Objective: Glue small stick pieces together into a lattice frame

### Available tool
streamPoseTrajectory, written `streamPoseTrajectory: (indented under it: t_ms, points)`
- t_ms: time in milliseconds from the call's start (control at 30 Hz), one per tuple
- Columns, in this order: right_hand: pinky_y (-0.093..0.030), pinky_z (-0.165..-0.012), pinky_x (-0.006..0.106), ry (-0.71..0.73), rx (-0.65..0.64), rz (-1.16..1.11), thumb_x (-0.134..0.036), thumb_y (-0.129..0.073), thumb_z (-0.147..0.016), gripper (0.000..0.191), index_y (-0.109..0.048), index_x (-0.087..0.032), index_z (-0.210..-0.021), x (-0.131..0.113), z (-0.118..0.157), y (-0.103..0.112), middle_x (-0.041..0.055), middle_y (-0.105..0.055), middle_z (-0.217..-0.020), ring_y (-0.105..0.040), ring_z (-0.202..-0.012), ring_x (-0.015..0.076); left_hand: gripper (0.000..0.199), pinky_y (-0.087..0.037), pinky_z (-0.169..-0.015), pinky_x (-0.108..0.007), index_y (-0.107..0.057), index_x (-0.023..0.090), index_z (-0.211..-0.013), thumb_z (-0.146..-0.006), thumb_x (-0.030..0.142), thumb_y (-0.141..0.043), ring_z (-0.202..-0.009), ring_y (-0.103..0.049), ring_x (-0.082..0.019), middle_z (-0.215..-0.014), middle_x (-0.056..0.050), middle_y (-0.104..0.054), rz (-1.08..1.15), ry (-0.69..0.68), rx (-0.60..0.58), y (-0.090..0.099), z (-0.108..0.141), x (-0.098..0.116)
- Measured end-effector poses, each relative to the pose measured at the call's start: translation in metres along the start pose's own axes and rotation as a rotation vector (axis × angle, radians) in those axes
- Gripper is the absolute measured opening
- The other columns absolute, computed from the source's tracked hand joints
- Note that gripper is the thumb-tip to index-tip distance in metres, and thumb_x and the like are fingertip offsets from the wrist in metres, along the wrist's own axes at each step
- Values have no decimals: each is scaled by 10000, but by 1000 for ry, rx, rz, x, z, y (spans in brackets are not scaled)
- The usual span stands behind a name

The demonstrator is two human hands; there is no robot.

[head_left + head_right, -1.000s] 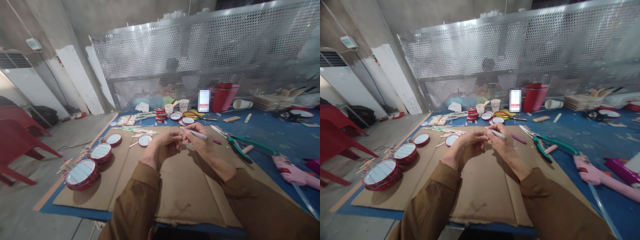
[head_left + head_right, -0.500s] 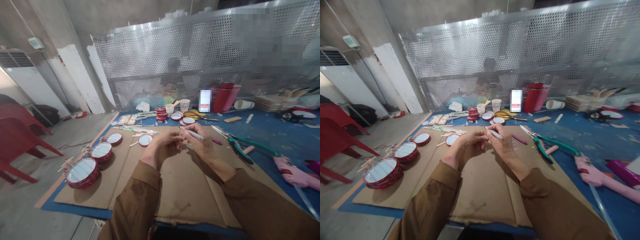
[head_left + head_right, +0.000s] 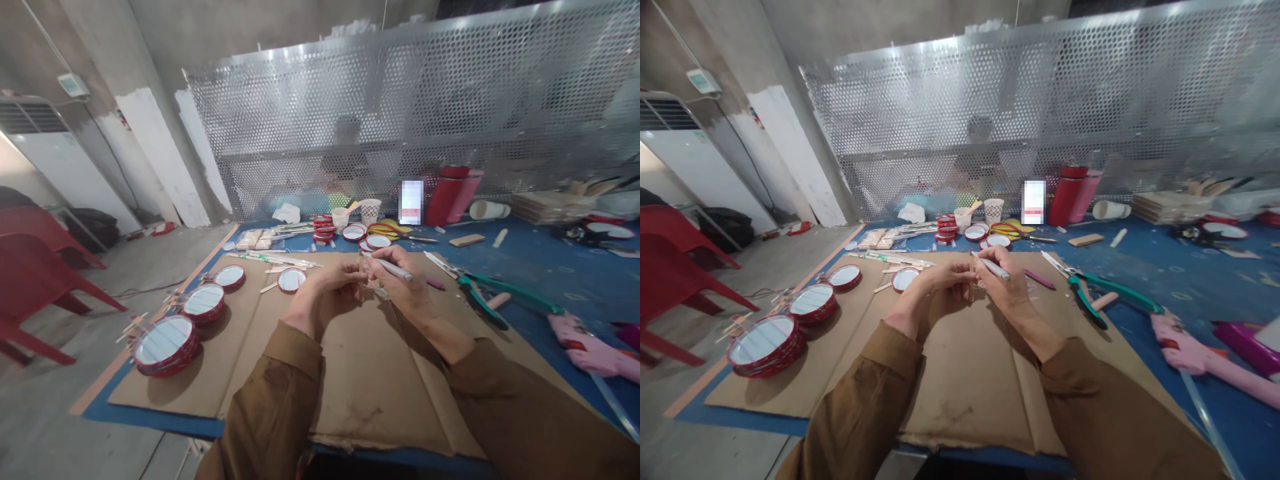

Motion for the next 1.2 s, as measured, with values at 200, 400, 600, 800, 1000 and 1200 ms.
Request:
streamPoseTrajectory:
  t_ms: [200, 400, 600, 800, 1000, 1200]
  points:
    - [-436, -459, 267, -31, -4, -42, -426, -674, -783, 201, -574, -251, -790, 1, 0, -1, -19, -596, -593, -551, -499, 153, 364, -393, -504, -221, -577, 147, -826, -834, 504, -649, -457, -550, -105, -540, -20, -605, -33, 8, 8, 3, -3, -6]
    - [-443, -450, 257, -41, -10, -17, -449, -653, -778, 229, -563, -239, -796, -1, 0, -1, -16, -597, -601, -557, -491, 145, 458, -380, -502, -219, -604, 138, -818, -760, 583, -696, -446, -542, -95, -533, -10, -606, -28, 6, 14, 3, -2, -5]
    - [-459, -459, 252, -37, -23, -2, -504, -642, -777, 300, -558, -217, -797, 1, 0, -2, -17, -593, -601, -557, -490, 136, 462, -383, -514, -223, -609, 132, -828, -771, 584, -685, -466, -537, -96, -545, -12, -605, -34, 21, 20, 1, 1, -1]
    - [-462, -469, 255, -30, -18, 4, -469, -630, -782, 257, -560, -223, -801, 1, -1, -2, -17, -595, -595, -562, -497, 142, 457, -395, -523, -234, -609, 137, -842, -792, 588, -665, -479, -540, -105, -559, -25, -603, -63, 14, 5, 2, 0, -2]
    - [-445, -450, 243, -50, -16, -6, -465, -635, -770, 261, -559, -217, -803, -1, 0, -2, -23, -589, -585, -550, -473, 129, 412, -399, -531, -230, -607, 137, -847, -816, 545, -656, -483, -542, -99, -565, -23, -601, -67, 16, 5, 3, -1, -5]
    - [-415, -408, 233, -84, -9, -43, -477, -649, -765, 272, -559, -224, -811, -2, 0, 0, -26, -589, -562, -539, -443, 128, 430, -405, -533, -231, -617, 131, -849, -823, 560, -635, -481, -547, -101, -576, -26, -618, -81, 12, -16, 3, -3, -7]
Point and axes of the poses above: each hand's wrist, its own z-axis away from the middle knuckle, its own y-axis out of the back of the hand, x = y × z, the point moved 8 cm from there along -z, towards the middle knuckle
